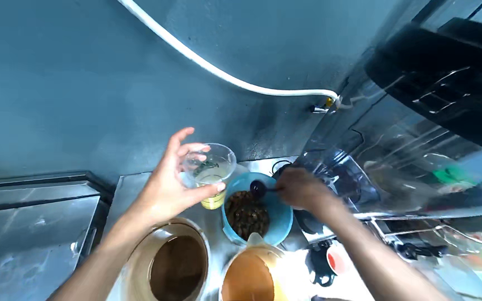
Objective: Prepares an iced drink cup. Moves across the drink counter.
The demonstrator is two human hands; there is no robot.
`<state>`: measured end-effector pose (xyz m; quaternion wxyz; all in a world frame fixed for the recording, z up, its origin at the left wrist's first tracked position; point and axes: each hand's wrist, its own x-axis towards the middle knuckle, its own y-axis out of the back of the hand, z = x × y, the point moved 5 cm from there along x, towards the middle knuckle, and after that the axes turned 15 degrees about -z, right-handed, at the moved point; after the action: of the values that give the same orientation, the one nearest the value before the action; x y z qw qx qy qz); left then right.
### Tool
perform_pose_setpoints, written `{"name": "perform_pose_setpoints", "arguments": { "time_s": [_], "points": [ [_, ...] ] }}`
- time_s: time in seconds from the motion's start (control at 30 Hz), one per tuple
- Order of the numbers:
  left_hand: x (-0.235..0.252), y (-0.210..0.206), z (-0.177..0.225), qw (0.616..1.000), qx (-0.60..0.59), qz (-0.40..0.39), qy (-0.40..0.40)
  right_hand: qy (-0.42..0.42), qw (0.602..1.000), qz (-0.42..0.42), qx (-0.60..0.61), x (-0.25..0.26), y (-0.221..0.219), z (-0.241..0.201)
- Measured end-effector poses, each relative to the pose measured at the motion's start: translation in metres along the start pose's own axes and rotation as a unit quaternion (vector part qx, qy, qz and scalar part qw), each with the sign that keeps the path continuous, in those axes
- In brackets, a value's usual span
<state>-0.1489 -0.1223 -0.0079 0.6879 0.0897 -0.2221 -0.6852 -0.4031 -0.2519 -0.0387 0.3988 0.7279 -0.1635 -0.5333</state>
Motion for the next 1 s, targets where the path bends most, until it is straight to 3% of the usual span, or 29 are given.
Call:
{"name": "perform_pose_setpoints", "arguments": {
  "time_s": [0.13, 0.27, 0.47, 0.73, 0.87, 1.0],
  "points": [
    [-0.002, 0.012, -0.002, 1.0, 0.023, 0.01, -0.015, -0.081, 0.986, -0.145, -0.006, 0.075, -0.078, -0.016],
    [-0.006, 0.015, -0.013, 0.999, 0.038, 0.017, 0.003, -0.093, 0.984, -0.152, -0.006, 0.113, -0.116, -0.021],
    [-0.013, 0.008, -0.029, 1.0, 0.019, 0.008, 0.022, -0.03, 0.985, -0.17, 0.023, 0.133, -0.127, -0.003],
    [-0.021, 0.016, -0.027, 0.999, 0.041, 0.015, 0.02, -0.011, 0.991, -0.123, 0.061, 0.095, -0.08, 0.012],
    [-0.025, 0.005, -0.029, 0.997, 0.066, 0.024, 0.027, 0.099, 0.99, 0.019, 0.096, 0.018, -0.014, 0.002],
    [-0.021, -0.005, -0.034, 0.99, 0.119, 0.012, 0.073, 0.199, 0.96, 0.192, 0.054, -0.066, 0.046, -0.036]
  ]
}}
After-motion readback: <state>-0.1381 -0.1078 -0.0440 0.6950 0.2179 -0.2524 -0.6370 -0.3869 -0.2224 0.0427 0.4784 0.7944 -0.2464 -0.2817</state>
